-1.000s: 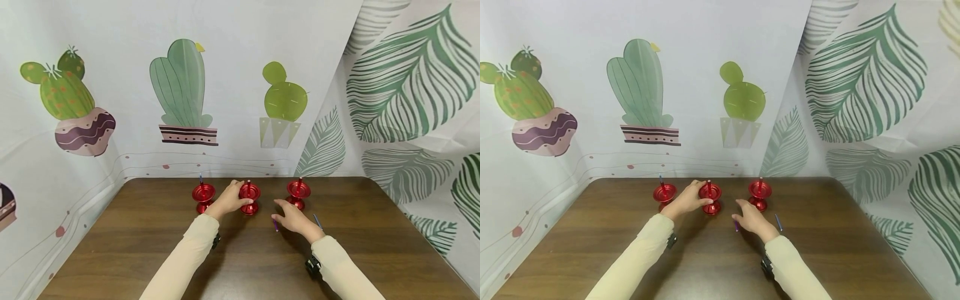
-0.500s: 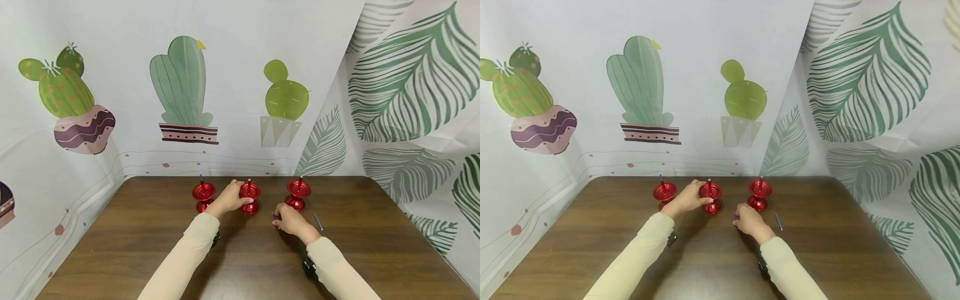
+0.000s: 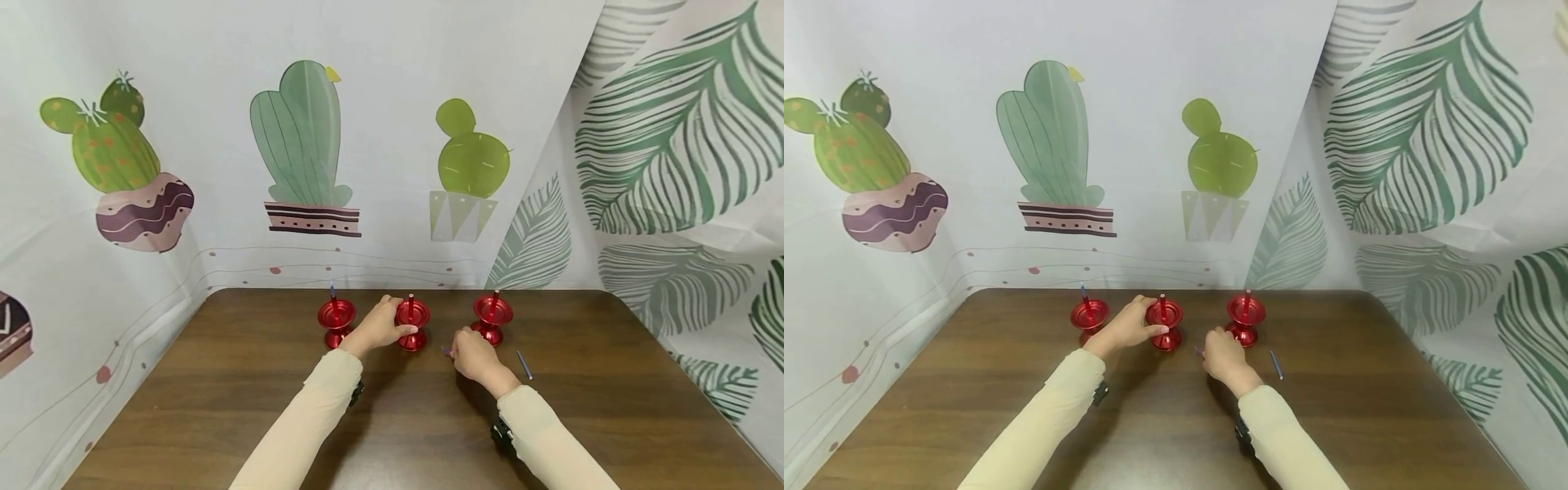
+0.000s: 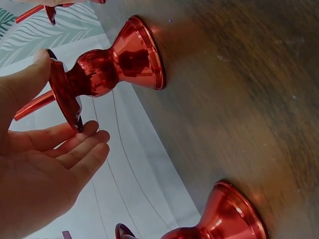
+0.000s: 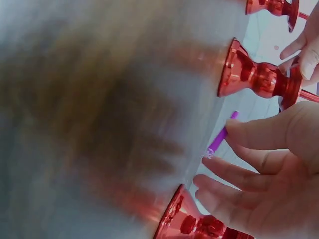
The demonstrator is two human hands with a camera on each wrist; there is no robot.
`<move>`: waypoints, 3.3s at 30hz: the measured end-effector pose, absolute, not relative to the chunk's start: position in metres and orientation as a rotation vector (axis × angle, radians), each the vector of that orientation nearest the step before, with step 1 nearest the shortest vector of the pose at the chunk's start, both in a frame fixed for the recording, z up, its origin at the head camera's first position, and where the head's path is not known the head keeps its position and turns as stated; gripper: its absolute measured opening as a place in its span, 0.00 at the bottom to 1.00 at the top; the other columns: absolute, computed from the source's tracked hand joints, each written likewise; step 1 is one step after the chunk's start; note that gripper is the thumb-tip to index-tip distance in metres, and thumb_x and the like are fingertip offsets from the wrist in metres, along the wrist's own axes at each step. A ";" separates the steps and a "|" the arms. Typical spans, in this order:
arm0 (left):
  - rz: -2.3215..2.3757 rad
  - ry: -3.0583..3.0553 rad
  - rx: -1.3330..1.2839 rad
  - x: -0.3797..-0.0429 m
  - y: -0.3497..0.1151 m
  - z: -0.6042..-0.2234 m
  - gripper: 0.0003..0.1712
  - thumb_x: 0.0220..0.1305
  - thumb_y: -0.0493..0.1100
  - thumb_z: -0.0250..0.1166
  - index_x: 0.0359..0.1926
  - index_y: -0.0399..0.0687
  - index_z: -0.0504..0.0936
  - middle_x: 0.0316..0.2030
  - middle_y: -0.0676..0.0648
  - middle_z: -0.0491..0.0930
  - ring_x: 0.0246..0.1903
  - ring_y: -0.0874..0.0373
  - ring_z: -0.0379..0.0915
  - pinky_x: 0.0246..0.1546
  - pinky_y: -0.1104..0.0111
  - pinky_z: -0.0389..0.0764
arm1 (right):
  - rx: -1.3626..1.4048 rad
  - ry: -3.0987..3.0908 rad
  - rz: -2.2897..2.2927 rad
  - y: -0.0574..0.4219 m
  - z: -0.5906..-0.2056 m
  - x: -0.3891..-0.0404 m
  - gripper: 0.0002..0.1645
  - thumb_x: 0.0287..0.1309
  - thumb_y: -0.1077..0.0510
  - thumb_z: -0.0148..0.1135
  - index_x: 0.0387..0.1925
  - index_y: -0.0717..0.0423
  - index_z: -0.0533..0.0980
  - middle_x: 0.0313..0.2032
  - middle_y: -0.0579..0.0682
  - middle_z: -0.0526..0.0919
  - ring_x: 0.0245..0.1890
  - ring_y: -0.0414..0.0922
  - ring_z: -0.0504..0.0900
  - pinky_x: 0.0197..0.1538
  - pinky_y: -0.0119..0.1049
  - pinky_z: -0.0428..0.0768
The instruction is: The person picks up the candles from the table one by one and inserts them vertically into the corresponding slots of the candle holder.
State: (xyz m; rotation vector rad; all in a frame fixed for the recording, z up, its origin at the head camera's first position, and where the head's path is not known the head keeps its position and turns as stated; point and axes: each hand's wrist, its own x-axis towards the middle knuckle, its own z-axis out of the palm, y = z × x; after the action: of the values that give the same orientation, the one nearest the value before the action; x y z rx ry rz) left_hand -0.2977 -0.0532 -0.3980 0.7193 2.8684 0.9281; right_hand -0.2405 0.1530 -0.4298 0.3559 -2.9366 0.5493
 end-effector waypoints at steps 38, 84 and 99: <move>0.881 2.879 0.665 -0.301 -0.050 -0.395 0.39 0.57 0.49 0.71 0.62 0.30 0.68 0.53 0.36 0.72 0.51 0.46 0.73 0.55 0.57 0.75 | 0.255 -2.140 1.662 0.107 -0.373 -0.290 0.08 0.60 0.66 0.63 0.39 0.69 0.77 0.36 0.63 0.83 0.38 0.57 0.84 0.41 0.32 0.80; 0.875 2.981 0.730 -0.284 -0.055 -0.396 0.43 0.60 0.51 0.69 0.67 0.29 0.62 0.59 0.34 0.69 0.59 0.43 0.68 0.59 0.53 0.71 | 0.470 -2.361 1.283 0.106 -0.379 -0.290 0.11 0.61 0.62 0.63 0.43 0.66 0.79 0.38 0.59 0.85 0.38 0.53 0.84 0.44 0.46 0.82; 1.193 3.319 1.123 -0.261 -0.035 -0.384 0.18 0.62 0.44 0.68 0.51 0.42 0.80 0.41 0.47 0.79 0.44 0.55 0.74 0.43 0.64 0.79 | 0.500 -2.388 1.207 0.153 -0.346 -0.269 0.19 0.68 0.55 0.56 0.54 0.60 0.78 0.50 0.60 0.82 0.49 0.58 0.81 0.49 0.53 0.79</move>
State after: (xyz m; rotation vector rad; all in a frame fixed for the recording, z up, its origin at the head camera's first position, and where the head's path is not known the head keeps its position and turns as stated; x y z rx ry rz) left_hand -0.2610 -0.0352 -0.3841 1.1228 3.3188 1.1926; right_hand -0.2689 0.1533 -0.3461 0.5003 -2.3885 1.2069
